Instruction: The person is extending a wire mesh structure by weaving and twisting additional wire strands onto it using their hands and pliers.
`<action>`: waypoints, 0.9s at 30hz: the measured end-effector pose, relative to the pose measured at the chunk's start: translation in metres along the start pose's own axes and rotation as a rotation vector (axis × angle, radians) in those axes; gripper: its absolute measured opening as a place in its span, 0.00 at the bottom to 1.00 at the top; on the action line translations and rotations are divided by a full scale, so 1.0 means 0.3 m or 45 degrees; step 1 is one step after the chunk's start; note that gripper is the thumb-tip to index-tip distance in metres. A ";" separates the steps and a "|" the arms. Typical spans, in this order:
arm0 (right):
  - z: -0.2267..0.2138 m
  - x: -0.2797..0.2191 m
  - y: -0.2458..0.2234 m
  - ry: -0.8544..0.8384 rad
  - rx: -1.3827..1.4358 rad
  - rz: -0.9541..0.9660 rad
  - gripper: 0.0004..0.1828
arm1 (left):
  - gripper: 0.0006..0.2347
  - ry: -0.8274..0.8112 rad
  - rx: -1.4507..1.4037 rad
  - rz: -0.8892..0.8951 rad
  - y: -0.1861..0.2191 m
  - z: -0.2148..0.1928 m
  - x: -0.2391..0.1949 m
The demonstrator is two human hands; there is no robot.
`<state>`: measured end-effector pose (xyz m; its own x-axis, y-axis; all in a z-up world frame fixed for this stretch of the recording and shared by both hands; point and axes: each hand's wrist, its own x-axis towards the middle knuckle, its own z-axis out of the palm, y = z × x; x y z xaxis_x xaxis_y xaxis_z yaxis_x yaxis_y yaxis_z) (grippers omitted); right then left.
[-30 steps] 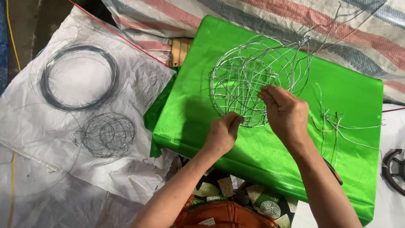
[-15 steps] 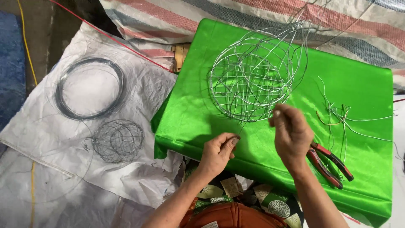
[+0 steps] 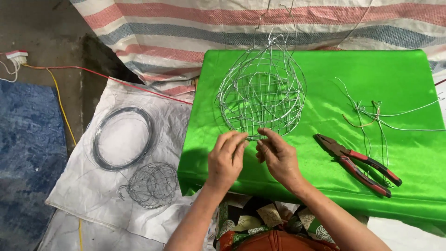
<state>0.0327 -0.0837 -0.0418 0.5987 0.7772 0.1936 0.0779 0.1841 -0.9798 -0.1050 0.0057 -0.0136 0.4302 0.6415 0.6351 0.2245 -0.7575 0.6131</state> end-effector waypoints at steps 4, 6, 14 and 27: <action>0.002 -0.002 0.015 -0.006 -0.044 -0.059 0.18 | 0.10 -0.009 0.050 0.223 -0.016 0.003 0.151; -0.011 -0.003 0.016 -0.030 -0.122 -0.015 0.18 | 0.13 -0.095 0.211 0.228 -0.036 0.012 0.193; -0.010 0.073 -0.054 -0.325 -0.271 -0.148 0.20 | 0.07 -0.163 -0.097 0.169 -0.076 0.072 0.210; 0.007 0.048 0.071 -0.315 -0.208 -0.148 0.20 | 0.10 0.341 0.206 0.259 0.052 0.039 0.275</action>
<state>0.0413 -0.0672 -0.0597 0.3675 0.8832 0.2913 0.2736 0.1967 -0.9415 -0.0557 0.0453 0.0429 0.2410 0.4685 0.8500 0.3025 -0.8684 0.3929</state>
